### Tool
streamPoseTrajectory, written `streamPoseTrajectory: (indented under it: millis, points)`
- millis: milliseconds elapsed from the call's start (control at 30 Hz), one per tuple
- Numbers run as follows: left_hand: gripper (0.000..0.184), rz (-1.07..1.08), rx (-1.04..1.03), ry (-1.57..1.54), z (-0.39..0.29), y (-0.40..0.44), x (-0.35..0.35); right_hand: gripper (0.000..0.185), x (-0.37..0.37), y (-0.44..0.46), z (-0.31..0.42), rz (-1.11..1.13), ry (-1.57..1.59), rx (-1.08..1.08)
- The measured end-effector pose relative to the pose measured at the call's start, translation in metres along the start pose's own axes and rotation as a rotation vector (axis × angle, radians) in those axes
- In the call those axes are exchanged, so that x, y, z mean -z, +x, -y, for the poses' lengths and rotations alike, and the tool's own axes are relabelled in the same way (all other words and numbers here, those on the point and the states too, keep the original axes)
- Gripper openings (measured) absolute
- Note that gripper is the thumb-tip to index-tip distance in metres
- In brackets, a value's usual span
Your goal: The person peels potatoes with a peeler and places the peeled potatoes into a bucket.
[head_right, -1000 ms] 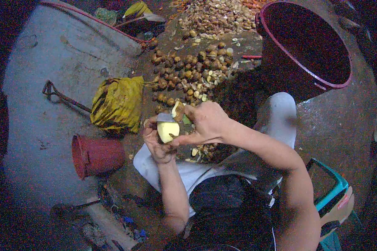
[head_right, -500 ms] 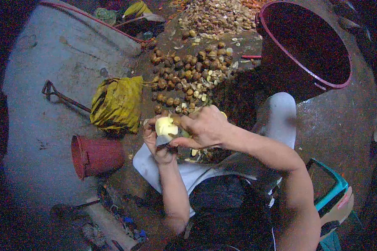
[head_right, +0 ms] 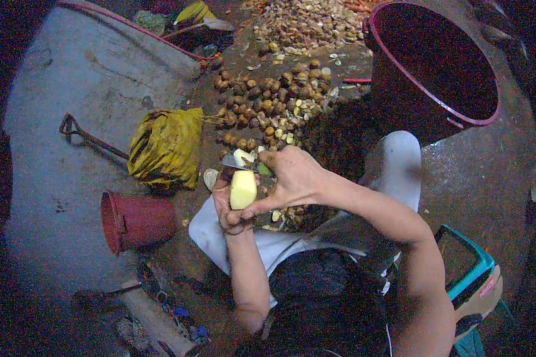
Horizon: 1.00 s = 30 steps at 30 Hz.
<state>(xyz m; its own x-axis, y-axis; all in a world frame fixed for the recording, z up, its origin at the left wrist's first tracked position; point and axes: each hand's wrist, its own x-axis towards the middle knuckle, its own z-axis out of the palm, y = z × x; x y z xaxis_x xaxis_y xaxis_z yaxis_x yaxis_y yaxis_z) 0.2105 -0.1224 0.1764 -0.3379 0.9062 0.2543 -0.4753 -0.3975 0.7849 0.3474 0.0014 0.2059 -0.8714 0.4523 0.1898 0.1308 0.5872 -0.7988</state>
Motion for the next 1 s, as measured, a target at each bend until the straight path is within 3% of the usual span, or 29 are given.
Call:
streamPoseTrajectory:
  millis: [133,200,300,467,567,733,833,900,1000]
  points:
    - [0.084,-0.051,-0.028,-0.015,0.004,-0.002,-0.005,0.083,-0.003,-0.002,-0.003,0.012,-0.061,0.004]
    - [0.080,-0.207,-0.050,-0.056,0.006,-0.005,-0.005,0.081,-0.005,-0.003,-0.004,-0.028,-0.083,0.044]
    - [0.072,-0.079,-0.192,0.129,0.011,0.002,0.007,0.075,-0.005,-0.005,0.000,-0.101,-0.197,0.093]
    - [0.064,-0.166,-0.159,0.120,0.011,-0.003,0.003,0.063,-0.008,-0.008,0.004,-0.230,-0.407,0.140]
    - [0.063,-0.196,-0.097,-0.007,0.010,-0.005,-0.009,0.063,-0.010,-0.004,-0.002,-0.253,-0.190,0.112]
    - [0.054,-0.317,0.002,-0.249,0.023,-0.014,-0.004,0.063,-0.013,-0.001,-0.019,-0.254,-0.103,0.050]
    - [0.054,-0.263,-0.040,-0.198,0.025,-0.012,-0.003,0.063,-0.012,0.000,-0.022,-0.232,-0.069,-0.015]
    - [0.055,-0.264,-0.044,-0.176,0.024,-0.011,-0.005,0.065,-0.007,0.000,-0.018,-0.244,-0.079,0.086]
    - [0.055,-0.173,-0.111,-0.185,0.021,-0.008,-0.010,0.066,-0.004,0.001,-0.014,-0.203,-0.102,0.061]
